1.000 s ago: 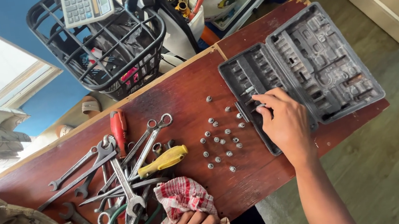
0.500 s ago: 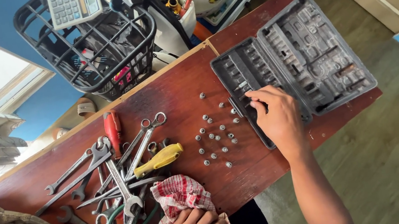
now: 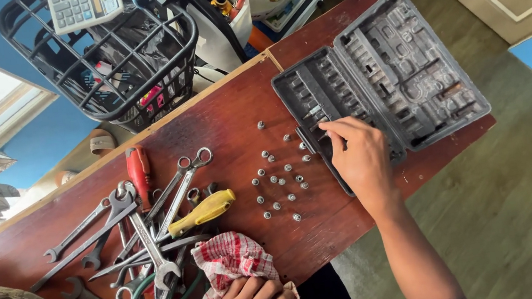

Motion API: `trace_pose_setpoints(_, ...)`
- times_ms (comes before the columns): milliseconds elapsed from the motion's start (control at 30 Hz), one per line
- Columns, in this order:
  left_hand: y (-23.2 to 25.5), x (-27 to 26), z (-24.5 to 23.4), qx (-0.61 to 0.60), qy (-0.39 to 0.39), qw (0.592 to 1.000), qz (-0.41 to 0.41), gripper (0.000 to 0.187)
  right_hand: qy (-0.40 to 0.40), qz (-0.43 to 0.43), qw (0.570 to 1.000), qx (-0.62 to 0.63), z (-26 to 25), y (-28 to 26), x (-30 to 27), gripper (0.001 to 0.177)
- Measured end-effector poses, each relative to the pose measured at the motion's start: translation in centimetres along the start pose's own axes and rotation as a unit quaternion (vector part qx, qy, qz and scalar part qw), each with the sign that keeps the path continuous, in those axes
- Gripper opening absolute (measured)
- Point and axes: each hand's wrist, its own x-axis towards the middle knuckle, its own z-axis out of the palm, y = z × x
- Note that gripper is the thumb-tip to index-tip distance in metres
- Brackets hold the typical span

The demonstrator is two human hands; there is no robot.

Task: The person picks up small metal fasteners from a wooden table and wipes each one with a red-and-white checkered cloth. They place the cleaned fasteners into a black plastic organizer case. The workspace includes scattered tools and a scooter in the background.

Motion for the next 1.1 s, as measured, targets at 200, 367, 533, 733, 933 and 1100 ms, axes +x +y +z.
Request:
trace_pose_setpoints(200,0.2,0.1,-0.3,-0.026,-0.012,0.999,-0.013,0.023,-0.006,0.002,1.0,-0.003,-0.8,-0.8,0.2,0.019)
trace_pose_setpoints(367,0.2,-0.4,0.4,-0.022,-0.018,1.0,-0.007,0.037,-0.014,0.015,0.999,0.032,-2.6,-2.5,0.5,0.02)
trace_pose_setpoints(533,0.1,-0.3,0.1,-0.015,-0.03,0.999,-0.006,0.032,0.019,-0.038,0.998,0.045,-3.8,-4.3,0.6,0.013)
trace_pose_setpoints(733,0.1,-0.2,0.0,-0.016,-0.012,1.0,-0.007,0.03,0.0,-0.04,0.997,0.062,-3.8,-5.2,0.3,0.015)
trace_pose_setpoints(933,0.1,-0.1,-0.1,-0.033,-0.005,0.999,-0.003,0.042,-0.035,-0.045,0.995,0.084,-3.2,-5.7,0.2,0.018)
trace_pose_setpoints(1100,0.0,0.0,-0.2,-0.043,0.004,0.999,-0.004,0.061,-0.057,-0.075,0.994,0.059,-2.7,-6.2,0.5,0.015)
